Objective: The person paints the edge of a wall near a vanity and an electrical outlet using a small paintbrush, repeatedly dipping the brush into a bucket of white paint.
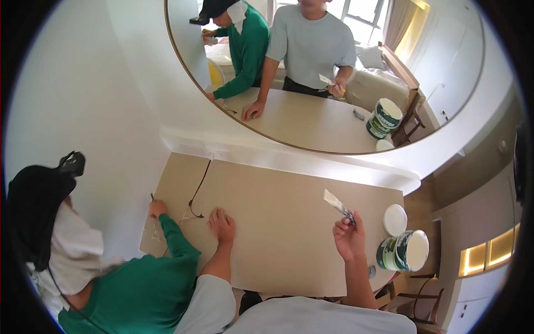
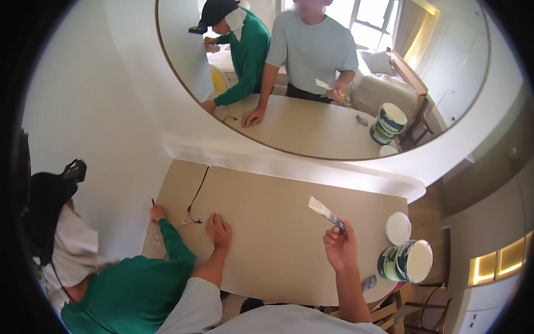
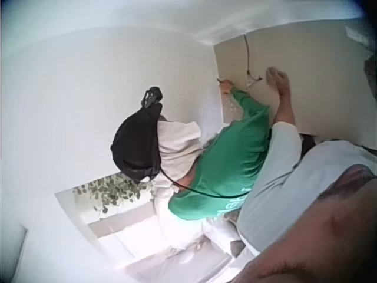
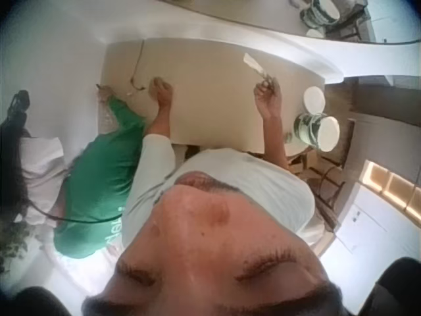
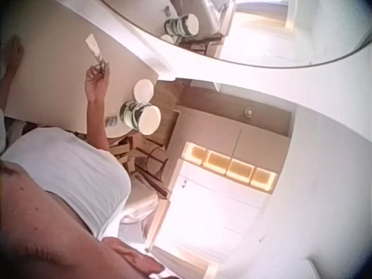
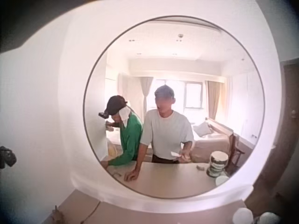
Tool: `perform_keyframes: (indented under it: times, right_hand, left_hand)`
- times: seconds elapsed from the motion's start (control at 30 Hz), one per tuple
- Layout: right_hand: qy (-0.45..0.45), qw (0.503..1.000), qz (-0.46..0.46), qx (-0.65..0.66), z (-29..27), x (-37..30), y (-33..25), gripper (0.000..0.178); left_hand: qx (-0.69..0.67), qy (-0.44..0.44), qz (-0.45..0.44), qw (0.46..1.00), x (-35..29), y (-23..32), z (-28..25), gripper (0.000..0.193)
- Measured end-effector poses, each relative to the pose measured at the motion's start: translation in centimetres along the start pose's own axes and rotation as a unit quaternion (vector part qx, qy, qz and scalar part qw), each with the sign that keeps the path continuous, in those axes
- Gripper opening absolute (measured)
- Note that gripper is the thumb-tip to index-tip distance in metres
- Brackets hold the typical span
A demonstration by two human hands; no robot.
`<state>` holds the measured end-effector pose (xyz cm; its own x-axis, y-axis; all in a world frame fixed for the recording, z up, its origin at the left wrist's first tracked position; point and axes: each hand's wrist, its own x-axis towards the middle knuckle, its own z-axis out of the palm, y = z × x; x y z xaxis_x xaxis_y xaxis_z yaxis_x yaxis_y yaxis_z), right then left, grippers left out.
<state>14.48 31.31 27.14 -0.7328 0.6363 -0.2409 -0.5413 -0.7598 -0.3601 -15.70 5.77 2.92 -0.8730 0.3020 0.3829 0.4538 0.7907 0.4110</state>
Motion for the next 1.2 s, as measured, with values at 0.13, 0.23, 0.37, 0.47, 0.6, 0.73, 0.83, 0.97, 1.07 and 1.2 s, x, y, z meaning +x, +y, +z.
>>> perform_keyframes:
  times: [0.13, 0.23, 0.37, 0.47, 0.6, 0.73, 0.83, 0.97, 1.07, 1.2]
  right_hand:
    - [-0.016, 0.997, 0.049, -0.064, 1.2, 7.6, 3.9, 0.029]
    - [-0.043, 0.989, 0.064, -0.126, 3.3, 12.6, 7.1, 0.029]
    - [-0.068, 0.974, 0.053, -0.211, 7.0, 17.4, 12.3, 0.031]
    - [-0.088, 0.956, 0.024, -0.277, 8.9, 21.1, 16.8, 0.033]
    - [-0.148, 0.927, 0.001, -0.344, 12.0, 26.4, 24.3, 0.034]
    - [-0.184, 0.903, 0.017, -0.387, 15.9, 30.4, 30.7, 0.033]
    - [-0.214, 0.875, 0.019, -0.433, 19.0, 32.3, 34.8, 0.033]
    - [-0.24, 0.841, -0.029, -0.484, 20.9, 34.8, 37.8, 0.029]
    - [-0.265, 0.814, -0.065, -0.513, 21.6, 36.0, 40.4, 0.027]
    - [-0.286, 0.78, -0.09, -0.549, 21.8, 36.9, 42.8, 0.026]
  left_hand:
    - [0.043, -0.02, -0.018, 0.999, 1.2, -0.4, -1.4, 0.047]
    - [0.049, -0.041, -0.04, 0.997, 0.8, 0.0, -1.6, 0.05]
    - [0.052, -0.063, -0.059, 0.995, 0.9, 0.2, -1.6, 0.052]
    - [0.046, -0.062, -0.061, 0.995, 1.3, 0.4, -1.2, 0.052]
    - [0.019, -0.071, -0.067, 0.995, 0.9, -0.2, -1.2, 0.052]
    - [0.011, -0.061, -0.067, 0.996, 1.1, -0.6, -0.7, 0.053]
    - [0.004, -0.057, -0.07, 0.996, 1.2, -0.9, -1.0, 0.052]
    - [-0.017, -0.054, -0.067, 0.996, 1.4, -0.6, -0.9, 0.052]
    - [-0.024, -0.051, -0.068, 0.996, 1.3, -0.7, -1.3, 0.052]
    - [-0.013, -0.047, -0.069, 0.996, 1.1, -0.8, -0.9, 0.052]
